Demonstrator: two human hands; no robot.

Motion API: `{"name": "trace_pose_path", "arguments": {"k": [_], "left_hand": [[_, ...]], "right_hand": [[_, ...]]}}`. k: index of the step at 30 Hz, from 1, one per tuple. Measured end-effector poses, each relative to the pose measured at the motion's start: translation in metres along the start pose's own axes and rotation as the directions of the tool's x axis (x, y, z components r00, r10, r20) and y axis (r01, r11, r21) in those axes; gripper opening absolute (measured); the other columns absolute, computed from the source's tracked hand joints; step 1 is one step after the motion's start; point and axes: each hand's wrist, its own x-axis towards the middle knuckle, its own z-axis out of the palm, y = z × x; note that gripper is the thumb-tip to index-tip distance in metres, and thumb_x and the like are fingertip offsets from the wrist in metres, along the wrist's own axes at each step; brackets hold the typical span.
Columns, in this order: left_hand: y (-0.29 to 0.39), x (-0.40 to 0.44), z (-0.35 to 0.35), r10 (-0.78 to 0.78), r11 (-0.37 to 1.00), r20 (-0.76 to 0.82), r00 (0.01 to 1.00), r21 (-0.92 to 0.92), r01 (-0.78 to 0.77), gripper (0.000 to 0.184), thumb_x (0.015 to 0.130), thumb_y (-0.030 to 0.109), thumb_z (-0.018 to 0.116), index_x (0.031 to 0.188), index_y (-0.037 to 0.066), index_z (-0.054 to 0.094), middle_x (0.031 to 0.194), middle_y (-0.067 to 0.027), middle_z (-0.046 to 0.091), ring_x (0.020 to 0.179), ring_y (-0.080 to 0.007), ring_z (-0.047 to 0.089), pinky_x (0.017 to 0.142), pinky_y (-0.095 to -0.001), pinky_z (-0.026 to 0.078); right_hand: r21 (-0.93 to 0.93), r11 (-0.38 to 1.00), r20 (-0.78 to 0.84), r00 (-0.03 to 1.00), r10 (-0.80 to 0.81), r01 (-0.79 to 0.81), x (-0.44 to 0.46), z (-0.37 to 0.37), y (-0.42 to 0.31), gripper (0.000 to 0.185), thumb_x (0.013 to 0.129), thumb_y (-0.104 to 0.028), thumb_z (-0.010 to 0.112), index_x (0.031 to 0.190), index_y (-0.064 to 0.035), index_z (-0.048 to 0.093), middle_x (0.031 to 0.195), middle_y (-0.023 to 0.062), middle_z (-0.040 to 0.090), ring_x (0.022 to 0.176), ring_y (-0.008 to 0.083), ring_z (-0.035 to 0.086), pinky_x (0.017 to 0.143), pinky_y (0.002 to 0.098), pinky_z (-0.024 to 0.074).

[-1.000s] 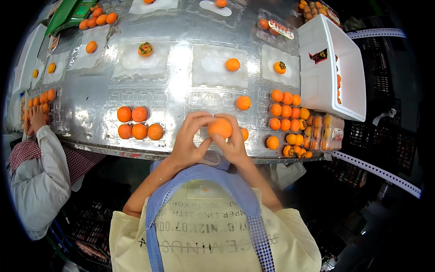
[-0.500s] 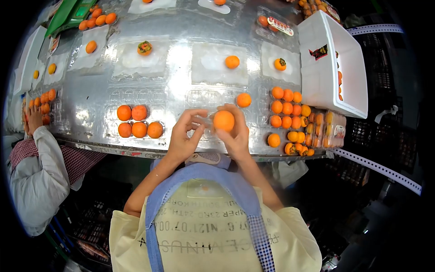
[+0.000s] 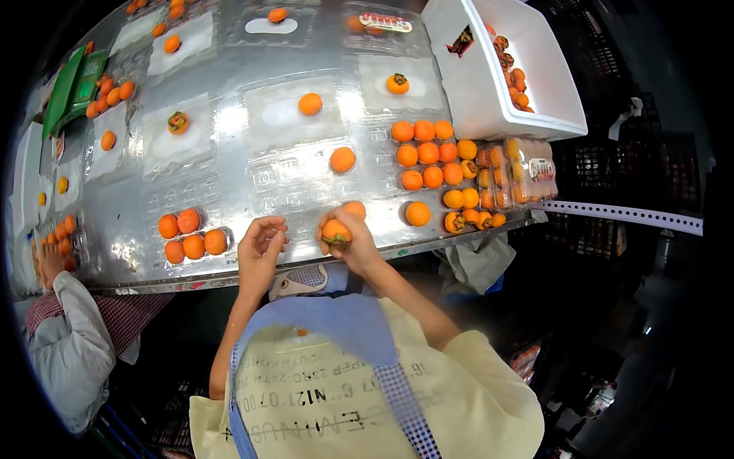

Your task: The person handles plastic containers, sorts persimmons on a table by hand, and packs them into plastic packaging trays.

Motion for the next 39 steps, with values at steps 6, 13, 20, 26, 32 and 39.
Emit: {"name": "trace_pose_path", "arguments": {"k": [6,13,20,26,32,39], "left_hand": [[-0.007,-0.009,0.032,-0.09,0.996,0.035,0.995,0.017,0.089,0.02,0.088,0.007,0.058,0.107,0.003,0.055,0.095,-0.0029,0.059,0.08,-0.0095,0.057,0.067,-0.022,0.045],[-0.016,-0.009,0.077,-0.145,0.989,0.066,0.987,0.015,0.144,0.019,0.089,0.009,0.057,0.107,0.004,0.056,0.096,-0.003,0.059,0.08,-0.0082,0.056,0.068,-0.0207,0.046],[-0.017,-0.002,0.12,-0.185,0.971,0.162,0.969,-0.119,0.206,0.035,0.092,0.019,0.056,0.123,0.004,0.046,0.11,-0.0082,0.059,0.093,-0.0111,0.058,0.074,-0.0226,0.048],[-0.017,0.001,0.15,-0.215,0.94,0.153,0.964,-0.237,0.247,0.042,0.092,0.019,0.056,0.124,-0.003,0.043,0.114,-0.0122,0.057,0.103,-0.0141,0.056,0.085,-0.0264,0.047],[-0.041,0.004,0.166,-0.236,0.944,0.113,0.965,-0.209,0.255,0.042,0.092,0.019,0.057,0.124,-0.005,0.044,0.111,-0.0119,0.058,0.1,-0.0137,0.057,0.085,-0.0254,0.046],[-0.041,0.008,0.186,-0.237,0.957,0.094,0.967,-0.148,0.249,0.041,0.092,0.02,0.056,0.123,-0.003,0.045,0.109,-0.0107,0.059,0.099,-0.0132,0.057,0.084,-0.0256,0.046]], "right_hand": [[0.182,0.98,0.041,0.997,0.069,-0.075,-0.01,-0.032,-0.017,0.042,0.095,-0.042,0.035,0.104,-0.0047,0.053,0.095,0.0091,0.058,0.074,0.0163,0.058,0.054,0.0224,0.042],[-0.343,0.918,0.152,0.976,-0.156,0.2,-0.027,-0.065,-0.04,0.061,0.086,-0.013,0.06,0.139,-0.0033,0.03,0.12,0.0109,0.047,0.103,0.0211,0.053,0.085,0.0327,0.0472],[-0.83,0.29,0.36,0.855,-0.374,0.476,-0.043,-0.072,-0.07,0.07,0.072,-0.02,0.074,0.131,-0.0026,0.041,0.116,0.0152,0.053,0.105,0.0286,0.052,0.088,0.0357,0.0441],[-0.796,0.016,0.568,0.755,-0.328,0.605,-0.046,-0.081,-0.083,0.065,0.068,-0.022,0.075,0.123,-0.0036,0.047,0.112,0.0135,0.055,0.103,0.0315,0.051,0.088,0.0386,0.0422],[-0.796,0.02,0.581,0.772,-0.257,0.605,-0.05,-0.102,-0.102,0.056,0.069,-0.02,0.074,0.117,-0.0026,0.051,0.113,0.0131,0.054,0.103,0.0305,0.052,0.086,0.0383,0.0442],[-0.8,-0.01,0.591,0.783,-0.194,0.6,-0.046,-0.124,-0.112,0.054,0.068,-0.022,0.075,0.113,-0.003,0.053,0.109,0.0129,0.055,0.101,0.0305,0.054,0.084,0.0372,0.0452]]}}
